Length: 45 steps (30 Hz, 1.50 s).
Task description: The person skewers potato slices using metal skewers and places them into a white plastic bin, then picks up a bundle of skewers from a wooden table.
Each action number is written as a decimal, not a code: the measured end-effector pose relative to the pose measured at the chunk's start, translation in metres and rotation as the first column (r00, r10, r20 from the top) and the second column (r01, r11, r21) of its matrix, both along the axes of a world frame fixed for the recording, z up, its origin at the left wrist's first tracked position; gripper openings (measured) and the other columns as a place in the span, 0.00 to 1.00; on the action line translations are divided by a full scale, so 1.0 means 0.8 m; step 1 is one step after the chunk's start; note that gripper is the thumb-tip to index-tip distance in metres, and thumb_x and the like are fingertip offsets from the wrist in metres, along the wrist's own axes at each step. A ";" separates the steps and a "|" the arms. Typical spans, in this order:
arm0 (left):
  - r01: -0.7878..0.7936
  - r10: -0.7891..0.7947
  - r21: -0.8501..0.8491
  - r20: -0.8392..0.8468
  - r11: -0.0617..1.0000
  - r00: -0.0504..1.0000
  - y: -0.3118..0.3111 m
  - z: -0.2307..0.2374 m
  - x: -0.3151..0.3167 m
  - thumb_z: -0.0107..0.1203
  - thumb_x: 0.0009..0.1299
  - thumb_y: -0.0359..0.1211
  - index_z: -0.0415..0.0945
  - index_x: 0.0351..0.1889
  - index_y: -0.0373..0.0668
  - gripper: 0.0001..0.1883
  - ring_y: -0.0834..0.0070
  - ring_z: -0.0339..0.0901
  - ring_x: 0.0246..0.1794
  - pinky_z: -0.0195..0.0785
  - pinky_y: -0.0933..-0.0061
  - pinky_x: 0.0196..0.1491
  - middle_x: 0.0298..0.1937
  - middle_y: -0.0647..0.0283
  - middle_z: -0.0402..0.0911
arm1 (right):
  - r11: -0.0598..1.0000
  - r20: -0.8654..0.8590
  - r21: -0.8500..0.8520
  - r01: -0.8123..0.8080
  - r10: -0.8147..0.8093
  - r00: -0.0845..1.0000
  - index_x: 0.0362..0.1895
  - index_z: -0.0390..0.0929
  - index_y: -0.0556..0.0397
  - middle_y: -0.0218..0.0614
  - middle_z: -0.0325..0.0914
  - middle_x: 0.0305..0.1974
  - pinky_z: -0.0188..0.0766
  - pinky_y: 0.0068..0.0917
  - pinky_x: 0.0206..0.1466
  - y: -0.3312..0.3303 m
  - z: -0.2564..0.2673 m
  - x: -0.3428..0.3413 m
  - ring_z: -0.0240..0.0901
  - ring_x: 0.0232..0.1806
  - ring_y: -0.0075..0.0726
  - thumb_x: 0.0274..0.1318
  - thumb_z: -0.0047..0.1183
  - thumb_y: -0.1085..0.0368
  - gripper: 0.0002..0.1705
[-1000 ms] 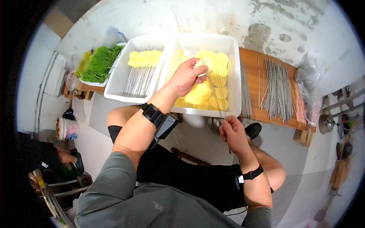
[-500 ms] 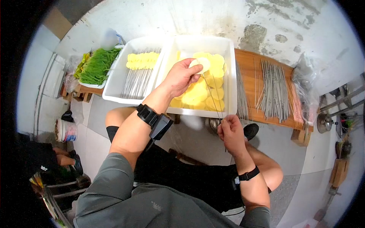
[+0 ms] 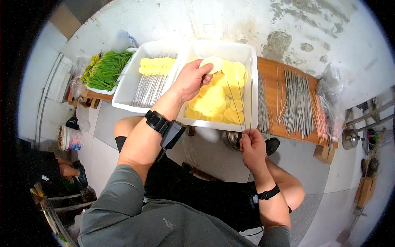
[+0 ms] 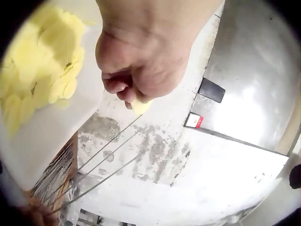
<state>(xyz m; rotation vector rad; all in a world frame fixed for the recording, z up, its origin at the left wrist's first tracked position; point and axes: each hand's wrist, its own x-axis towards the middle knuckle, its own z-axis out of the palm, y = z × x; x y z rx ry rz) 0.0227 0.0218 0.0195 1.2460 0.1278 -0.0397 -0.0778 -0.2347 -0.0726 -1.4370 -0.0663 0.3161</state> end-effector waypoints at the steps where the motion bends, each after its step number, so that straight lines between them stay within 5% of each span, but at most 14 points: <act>1: -0.016 0.016 0.004 -0.006 1.000 1.000 0.001 0.003 -0.001 0.51 0.72 0.32 0.72 0.44 0.39 0.08 0.85 0.63 0.25 0.58 0.84 0.28 0.32 0.72 0.71 | 1.000 -0.008 -0.024 0.015 -0.016 1.000 0.40 0.68 0.53 0.24 0.66 0.23 0.56 0.15 0.22 0.001 0.001 0.000 0.59 0.20 0.15 0.65 0.45 0.69 0.02; 5: -0.036 0.036 0.020 -0.002 0.999 0.999 0.002 0.004 -0.001 0.50 0.72 0.32 0.71 0.44 0.38 0.07 0.85 0.63 0.25 0.58 0.84 0.28 0.31 0.72 0.71 | 1.000 0.021 0.003 0.002 -0.002 1.000 0.40 0.69 0.53 0.23 0.66 0.23 0.56 0.15 0.22 0.001 -0.002 -0.003 0.58 0.20 0.15 0.65 0.46 0.69 0.02; 7: -0.034 0.034 0.036 -0.005 0.999 0.999 0.003 0.001 -0.001 0.50 0.72 0.32 0.71 0.44 0.38 0.08 0.85 0.63 0.25 0.58 0.84 0.27 0.31 0.72 0.71 | 0.997 -0.007 -0.066 -0.026 0.025 1.000 0.40 0.72 0.57 0.25 0.71 0.28 0.63 0.18 0.31 0.000 -0.002 -0.004 0.63 0.27 0.17 0.63 0.49 0.68 0.05; 37: -0.140 0.141 0.107 0.005 0.984 0.990 -0.001 -0.007 0.005 0.52 0.71 0.30 0.73 0.43 0.35 0.08 0.86 0.65 0.22 0.58 0.86 0.25 0.30 0.65 0.77 | 0.992 0.015 -0.128 -0.007 0.009 1.000 0.41 0.73 0.59 0.26 0.72 0.30 0.65 0.19 0.37 0.008 -0.003 -0.007 0.64 0.31 0.18 0.63 0.49 0.67 0.08; 41: -0.130 0.130 0.157 0.006 0.979 0.991 -0.007 -0.003 0.002 0.52 0.71 0.30 0.73 0.41 0.35 0.08 0.85 0.65 0.21 0.58 0.85 0.25 0.30 0.65 0.77 | 0.989 0.003 -0.147 0.002 -0.001 1.000 0.40 0.73 0.58 0.26 0.72 0.29 0.64 0.18 0.35 0.011 -0.003 -0.012 0.64 0.30 0.17 0.63 0.49 0.66 0.08; 43: -0.100 0.102 0.201 0.005 0.974 0.995 -0.009 -0.007 -0.001 0.52 0.71 0.30 0.73 0.40 0.35 0.07 0.85 0.65 0.21 0.58 0.85 0.25 0.29 0.65 0.77 | 0.996 0.031 -0.084 0.020 -0.018 0.999 0.39 0.70 0.53 0.23 0.67 0.23 0.57 0.14 0.22 0.015 -0.003 -0.014 0.59 0.20 0.14 0.65 0.47 0.66 0.04; 45: -0.069 0.071 0.244 0.002 0.967 0.997 -0.012 -0.012 -0.001 0.52 0.71 0.31 0.73 0.40 0.35 0.07 0.85 0.64 0.21 0.58 0.84 0.26 0.29 0.65 0.77 | 0.999 -0.043 -0.046 0.016 -0.018 0.999 0.40 0.71 0.55 0.23 0.69 0.25 0.59 0.16 0.26 0.015 0.008 -0.014 0.60 0.24 0.15 0.64 0.48 0.67 0.05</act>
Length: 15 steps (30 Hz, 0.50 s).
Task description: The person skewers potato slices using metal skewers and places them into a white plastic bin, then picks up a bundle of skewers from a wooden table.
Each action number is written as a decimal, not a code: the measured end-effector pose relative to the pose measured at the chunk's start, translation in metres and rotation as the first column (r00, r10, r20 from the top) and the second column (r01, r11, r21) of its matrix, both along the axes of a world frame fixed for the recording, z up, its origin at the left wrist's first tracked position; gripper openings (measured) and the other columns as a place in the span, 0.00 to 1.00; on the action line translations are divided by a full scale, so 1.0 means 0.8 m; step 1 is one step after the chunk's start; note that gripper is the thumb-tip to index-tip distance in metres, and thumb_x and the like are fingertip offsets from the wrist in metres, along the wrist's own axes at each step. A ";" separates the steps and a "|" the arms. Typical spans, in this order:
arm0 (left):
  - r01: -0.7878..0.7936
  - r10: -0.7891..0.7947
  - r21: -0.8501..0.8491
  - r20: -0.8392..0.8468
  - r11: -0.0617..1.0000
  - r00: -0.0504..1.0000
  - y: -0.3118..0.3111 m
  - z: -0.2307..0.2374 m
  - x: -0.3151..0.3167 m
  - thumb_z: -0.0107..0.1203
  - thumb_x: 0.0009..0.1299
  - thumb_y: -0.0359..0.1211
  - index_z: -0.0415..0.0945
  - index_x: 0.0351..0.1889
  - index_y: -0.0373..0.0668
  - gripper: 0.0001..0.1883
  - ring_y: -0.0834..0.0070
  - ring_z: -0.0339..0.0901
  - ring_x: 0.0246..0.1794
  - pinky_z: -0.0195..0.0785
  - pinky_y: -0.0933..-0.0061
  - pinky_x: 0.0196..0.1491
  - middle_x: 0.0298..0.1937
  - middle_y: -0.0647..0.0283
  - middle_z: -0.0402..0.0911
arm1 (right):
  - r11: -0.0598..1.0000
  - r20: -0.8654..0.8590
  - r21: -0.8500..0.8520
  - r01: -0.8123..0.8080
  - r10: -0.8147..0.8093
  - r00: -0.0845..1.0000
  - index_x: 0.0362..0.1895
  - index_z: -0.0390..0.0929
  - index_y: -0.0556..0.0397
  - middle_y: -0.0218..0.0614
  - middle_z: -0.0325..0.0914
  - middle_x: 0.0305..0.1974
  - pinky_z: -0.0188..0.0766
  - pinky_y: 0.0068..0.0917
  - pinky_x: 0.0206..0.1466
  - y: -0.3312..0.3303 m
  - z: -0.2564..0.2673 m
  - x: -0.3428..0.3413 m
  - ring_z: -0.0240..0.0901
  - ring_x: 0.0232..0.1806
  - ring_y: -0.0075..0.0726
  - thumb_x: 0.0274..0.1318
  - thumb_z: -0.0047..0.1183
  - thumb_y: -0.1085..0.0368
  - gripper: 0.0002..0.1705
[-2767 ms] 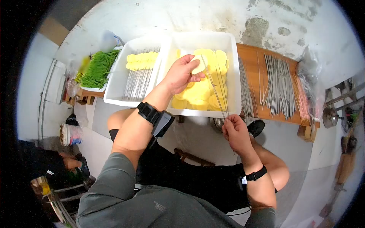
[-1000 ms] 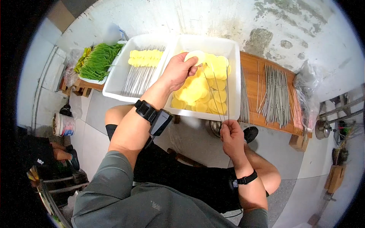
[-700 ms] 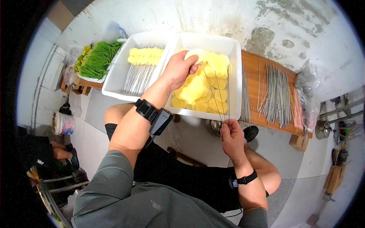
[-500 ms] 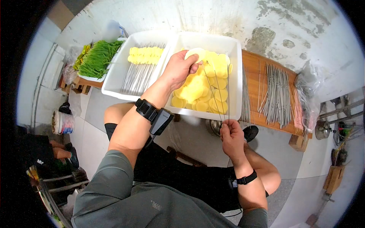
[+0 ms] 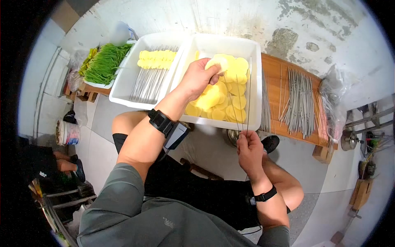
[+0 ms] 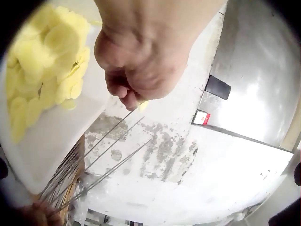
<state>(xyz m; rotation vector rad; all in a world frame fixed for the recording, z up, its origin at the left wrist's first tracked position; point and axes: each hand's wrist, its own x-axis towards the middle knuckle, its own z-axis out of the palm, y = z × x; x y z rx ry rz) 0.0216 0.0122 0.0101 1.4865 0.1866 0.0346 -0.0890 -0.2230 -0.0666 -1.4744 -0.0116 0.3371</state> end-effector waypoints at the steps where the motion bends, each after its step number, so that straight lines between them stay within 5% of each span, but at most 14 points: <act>1: 0.008 -0.008 -0.006 0.006 1.000 1.000 -0.001 -0.002 0.001 0.52 0.71 0.31 0.74 0.39 0.35 0.07 0.85 0.64 0.21 0.58 0.84 0.26 0.29 0.66 0.77 | 0.999 -0.073 0.039 0.003 0.000 0.997 0.41 0.72 0.58 0.24 0.70 0.28 0.62 0.17 0.30 0.000 0.004 0.000 0.62 0.27 0.16 0.64 0.48 0.67 0.07; 5: -0.001 0.001 0.025 0.002 1.000 1.000 -0.006 -0.004 0.002 0.53 0.69 0.30 0.75 0.42 0.32 0.10 0.84 0.66 0.22 0.62 0.81 0.28 0.28 0.66 0.78 | 0.999 -0.044 0.038 0.022 -0.021 0.999 0.41 0.71 0.57 0.24 0.70 0.28 0.62 0.18 0.31 0.002 -0.010 0.000 0.62 0.28 0.16 0.64 0.48 0.67 0.07; 7: -0.027 0.026 0.039 0.025 0.999 0.999 -0.008 -0.007 0.003 0.53 0.69 0.31 0.75 0.44 0.32 0.10 0.83 0.68 0.23 0.63 0.81 0.28 0.29 0.66 0.78 | 0.999 0.024 -0.009 0.052 -0.052 0.998 0.39 0.69 0.52 0.22 0.67 0.22 0.55 0.14 0.20 0.005 -0.016 0.001 0.59 0.19 0.13 0.65 0.47 0.65 0.04; 15: -0.150 0.148 0.027 0.077 0.988 0.986 -0.012 -0.014 0.006 0.55 0.70 0.32 0.75 0.46 0.33 0.12 0.83 0.72 0.24 0.66 0.81 0.29 0.32 0.66 0.79 | 0.997 0.038 -0.044 0.070 -0.069 0.997 0.38 0.68 0.51 0.23 0.66 0.22 0.55 0.14 0.20 0.008 -0.030 -0.003 0.58 0.18 0.14 0.65 0.47 0.66 0.04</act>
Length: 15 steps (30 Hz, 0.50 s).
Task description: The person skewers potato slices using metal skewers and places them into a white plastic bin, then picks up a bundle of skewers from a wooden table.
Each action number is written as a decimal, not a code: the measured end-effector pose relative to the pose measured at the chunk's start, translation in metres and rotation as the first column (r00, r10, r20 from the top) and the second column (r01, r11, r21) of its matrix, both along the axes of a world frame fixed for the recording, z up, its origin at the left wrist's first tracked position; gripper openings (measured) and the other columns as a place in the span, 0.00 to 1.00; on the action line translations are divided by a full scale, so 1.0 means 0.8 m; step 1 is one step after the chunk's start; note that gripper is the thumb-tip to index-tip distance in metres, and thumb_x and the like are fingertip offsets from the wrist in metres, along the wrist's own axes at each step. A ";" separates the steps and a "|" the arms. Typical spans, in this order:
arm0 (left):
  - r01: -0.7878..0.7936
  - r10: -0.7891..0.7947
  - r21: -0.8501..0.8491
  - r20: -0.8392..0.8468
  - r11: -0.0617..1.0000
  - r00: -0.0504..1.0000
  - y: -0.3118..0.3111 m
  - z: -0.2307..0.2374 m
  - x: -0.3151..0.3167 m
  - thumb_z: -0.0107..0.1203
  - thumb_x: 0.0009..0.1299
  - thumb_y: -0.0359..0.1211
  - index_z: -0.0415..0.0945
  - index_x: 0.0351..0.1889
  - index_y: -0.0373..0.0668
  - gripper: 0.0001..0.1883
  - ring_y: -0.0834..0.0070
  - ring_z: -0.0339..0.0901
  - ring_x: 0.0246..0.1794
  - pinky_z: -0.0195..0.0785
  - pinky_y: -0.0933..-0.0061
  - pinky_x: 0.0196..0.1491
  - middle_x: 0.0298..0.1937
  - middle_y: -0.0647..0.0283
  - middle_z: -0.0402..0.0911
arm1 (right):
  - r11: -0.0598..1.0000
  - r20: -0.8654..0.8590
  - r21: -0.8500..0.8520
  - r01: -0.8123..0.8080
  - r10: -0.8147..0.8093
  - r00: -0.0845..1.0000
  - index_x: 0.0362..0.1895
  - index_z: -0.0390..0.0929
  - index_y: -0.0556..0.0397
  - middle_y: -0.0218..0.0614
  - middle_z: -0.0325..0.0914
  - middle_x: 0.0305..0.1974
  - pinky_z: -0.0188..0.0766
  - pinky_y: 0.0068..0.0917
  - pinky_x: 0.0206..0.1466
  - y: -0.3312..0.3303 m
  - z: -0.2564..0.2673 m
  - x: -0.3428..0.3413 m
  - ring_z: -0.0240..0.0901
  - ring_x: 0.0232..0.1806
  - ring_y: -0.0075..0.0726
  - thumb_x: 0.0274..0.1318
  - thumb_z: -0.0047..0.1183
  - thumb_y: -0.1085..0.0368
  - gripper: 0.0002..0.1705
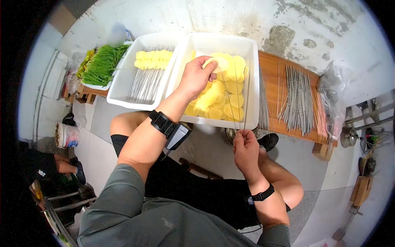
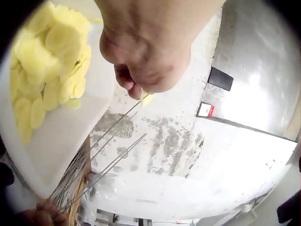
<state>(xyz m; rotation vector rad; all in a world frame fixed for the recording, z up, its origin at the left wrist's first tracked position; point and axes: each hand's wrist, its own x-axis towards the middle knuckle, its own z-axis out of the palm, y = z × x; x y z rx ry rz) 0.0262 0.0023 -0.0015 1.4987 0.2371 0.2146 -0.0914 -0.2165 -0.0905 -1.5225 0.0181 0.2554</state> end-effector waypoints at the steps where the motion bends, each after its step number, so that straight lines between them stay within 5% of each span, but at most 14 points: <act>1: 0.007 -0.007 -0.003 0.005 1.000 1.000 0.001 -0.001 0.000 0.55 0.70 0.32 0.75 0.46 0.33 0.12 0.83 0.72 0.24 0.66 0.81 0.28 0.32 0.66 0.79 | 1.000 -0.018 0.027 0.003 -0.002 1.000 0.38 0.68 0.51 0.23 0.66 0.22 0.55 0.14 0.20 0.000 0.001 -0.001 0.58 0.18 0.14 0.65 0.47 0.66 0.04; 15: 0.027 -0.027 -0.014 -0.015 1.000 1.000 -0.003 -0.007 -0.002 0.55 0.70 0.33 0.75 0.43 0.34 0.11 0.83 0.71 0.22 0.65 0.81 0.27 0.28 0.66 0.77 | 0.998 -0.071 0.056 0.005 -0.001 0.997 0.38 0.69 0.53 0.25 0.68 0.23 0.58 0.16 0.21 0.006 0.015 -0.008 0.60 0.19 0.16 0.65 0.47 0.65 0.05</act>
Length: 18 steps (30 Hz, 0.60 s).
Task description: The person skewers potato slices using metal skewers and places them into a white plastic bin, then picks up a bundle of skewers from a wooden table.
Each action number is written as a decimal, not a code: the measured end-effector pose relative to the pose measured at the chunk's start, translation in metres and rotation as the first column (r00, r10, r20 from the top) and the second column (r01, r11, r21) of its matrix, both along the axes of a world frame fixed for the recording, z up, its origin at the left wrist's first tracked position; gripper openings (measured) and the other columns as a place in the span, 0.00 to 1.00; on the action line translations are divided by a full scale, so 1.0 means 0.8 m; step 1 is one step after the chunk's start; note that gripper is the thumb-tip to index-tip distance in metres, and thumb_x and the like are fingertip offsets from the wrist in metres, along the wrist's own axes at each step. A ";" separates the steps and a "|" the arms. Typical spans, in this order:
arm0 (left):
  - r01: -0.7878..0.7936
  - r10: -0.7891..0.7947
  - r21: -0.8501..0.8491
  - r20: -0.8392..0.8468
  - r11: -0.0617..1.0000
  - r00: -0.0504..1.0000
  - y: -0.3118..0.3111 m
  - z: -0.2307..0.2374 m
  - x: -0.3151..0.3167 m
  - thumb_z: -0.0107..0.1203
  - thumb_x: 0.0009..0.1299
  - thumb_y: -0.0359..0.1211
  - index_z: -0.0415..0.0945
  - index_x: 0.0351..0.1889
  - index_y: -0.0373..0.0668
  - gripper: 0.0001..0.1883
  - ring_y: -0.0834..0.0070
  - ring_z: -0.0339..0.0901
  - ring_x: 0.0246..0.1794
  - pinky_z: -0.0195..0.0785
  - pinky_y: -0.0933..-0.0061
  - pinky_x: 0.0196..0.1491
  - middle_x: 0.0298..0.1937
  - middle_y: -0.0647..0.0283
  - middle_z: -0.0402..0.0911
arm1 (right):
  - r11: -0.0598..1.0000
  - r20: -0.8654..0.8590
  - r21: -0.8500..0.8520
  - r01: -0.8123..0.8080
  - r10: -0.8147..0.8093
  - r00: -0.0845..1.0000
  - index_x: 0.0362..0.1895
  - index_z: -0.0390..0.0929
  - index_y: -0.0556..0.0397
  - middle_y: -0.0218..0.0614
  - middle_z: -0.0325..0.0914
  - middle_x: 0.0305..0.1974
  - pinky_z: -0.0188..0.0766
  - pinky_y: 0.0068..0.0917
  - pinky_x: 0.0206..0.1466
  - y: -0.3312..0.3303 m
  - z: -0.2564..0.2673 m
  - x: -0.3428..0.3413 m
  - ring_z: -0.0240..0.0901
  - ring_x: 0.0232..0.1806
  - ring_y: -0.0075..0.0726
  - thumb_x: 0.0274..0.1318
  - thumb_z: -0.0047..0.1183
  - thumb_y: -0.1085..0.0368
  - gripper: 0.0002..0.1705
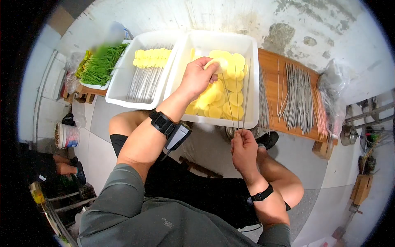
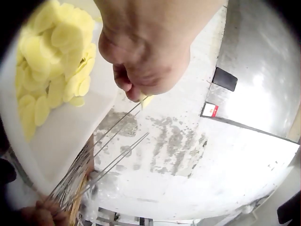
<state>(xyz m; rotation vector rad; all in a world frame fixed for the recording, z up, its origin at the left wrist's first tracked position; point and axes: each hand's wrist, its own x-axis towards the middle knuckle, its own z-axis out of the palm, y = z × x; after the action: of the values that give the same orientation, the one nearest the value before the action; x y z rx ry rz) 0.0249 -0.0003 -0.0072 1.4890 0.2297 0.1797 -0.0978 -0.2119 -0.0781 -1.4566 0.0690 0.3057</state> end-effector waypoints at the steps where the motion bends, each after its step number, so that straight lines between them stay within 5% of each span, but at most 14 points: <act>1: 0.021 -0.019 0.063 -0.035 0.998 0.999 -0.001 0.001 0.000 0.55 0.69 0.34 0.76 0.42 0.34 0.11 0.83 0.71 0.22 0.66 0.81 0.27 0.27 0.66 0.77 | 1.000 -0.011 -0.007 -0.003 0.003 1.000 0.38 0.69 0.53 0.25 0.68 0.23 0.58 0.16 0.20 0.000 0.002 0.001 0.60 0.19 0.16 0.65 0.47 0.65 0.05; 6: 0.250 -0.212 0.243 -0.174 0.937 0.962 -0.029 -0.003 -0.019 0.55 0.70 0.34 0.76 0.40 0.33 0.11 0.82 0.73 0.24 0.65 0.81 0.29 0.26 0.66 0.78 | 1.000 -0.035 0.008 0.020 -0.019 0.999 0.39 0.69 0.52 0.24 0.67 0.22 0.57 0.16 0.20 0.001 0.006 0.015 0.59 0.18 0.16 0.65 0.47 0.65 0.05; 9: 0.644 -0.488 0.408 -0.427 0.647 0.761 -0.031 0.004 -0.016 0.54 0.69 0.36 0.78 0.43 0.34 0.14 0.79 0.78 0.30 0.70 0.75 0.34 0.29 0.63 0.81 | 0.994 -0.083 0.061 0.095 -0.089 0.993 0.39 0.69 0.55 0.25 0.68 0.22 0.57 0.16 0.20 -0.008 0.017 0.027 0.59 0.18 0.16 0.65 0.47 0.65 0.06; 12: 0.628 -0.475 0.382 -0.424 0.678 0.771 0.007 -0.028 0.023 0.55 0.68 0.35 0.76 0.49 0.33 0.16 0.79 0.77 0.31 0.70 0.77 0.36 0.34 0.62 0.81 | 0.987 -0.052 0.062 0.150 -0.147 0.988 0.38 0.69 0.56 0.25 0.68 0.21 0.57 0.16 0.20 -0.026 0.024 0.040 0.59 0.18 0.16 0.65 0.46 0.65 0.07; 14: 0.550 -0.309 0.528 -0.479 0.646 0.822 0.038 -0.055 0.058 0.54 0.68 0.35 0.75 0.50 0.34 0.17 0.77 0.77 0.33 0.72 0.73 0.39 0.37 0.59 0.82 | 0.962 -0.112 0.160 0.222 -0.206 0.972 0.39 0.69 0.56 0.25 0.67 0.21 0.57 0.16 0.20 -0.037 0.039 0.047 0.59 0.18 0.16 0.66 0.46 0.66 0.06; 17: 0.485 -0.212 0.730 -0.440 0.482 0.872 0.055 -0.080 0.097 0.55 0.66 0.35 0.76 0.49 0.36 0.16 0.70 0.78 0.34 0.72 0.71 0.40 0.39 0.57 0.82 | 0.956 -0.087 0.156 0.249 -0.237 0.967 0.39 0.69 0.55 0.25 0.67 0.21 0.57 0.15 0.20 -0.048 0.045 0.054 0.59 0.18 0.15 0.66 0.45 0.66 0.05; 18: 0.506 -0.243 0.795 -0.446 0.335 0.861 0.049 -0.085 0.105 0.56 0.64 0.34 0.76 0.48 0.37 0.16 0.66 0.78 0.36 0.72 0.69 0.41 0.40 0.55 0.81 | 0.948 -0.090 0.162 0.274 -0.262 0.961 0.39 0.69 0.55 0.25 0.67 0.21 0.57 0.14 0.20 -0.049 0.046 0.057 0.59 0.18 0.15 0.66 0.46 0.66 0.05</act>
<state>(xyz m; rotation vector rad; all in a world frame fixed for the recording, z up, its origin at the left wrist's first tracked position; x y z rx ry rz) 0.1091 0.0390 -0.0750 2.6407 -0.0686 -0.3611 -0.0525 -0.2514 -0.0416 -1.2461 0.2865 0.1334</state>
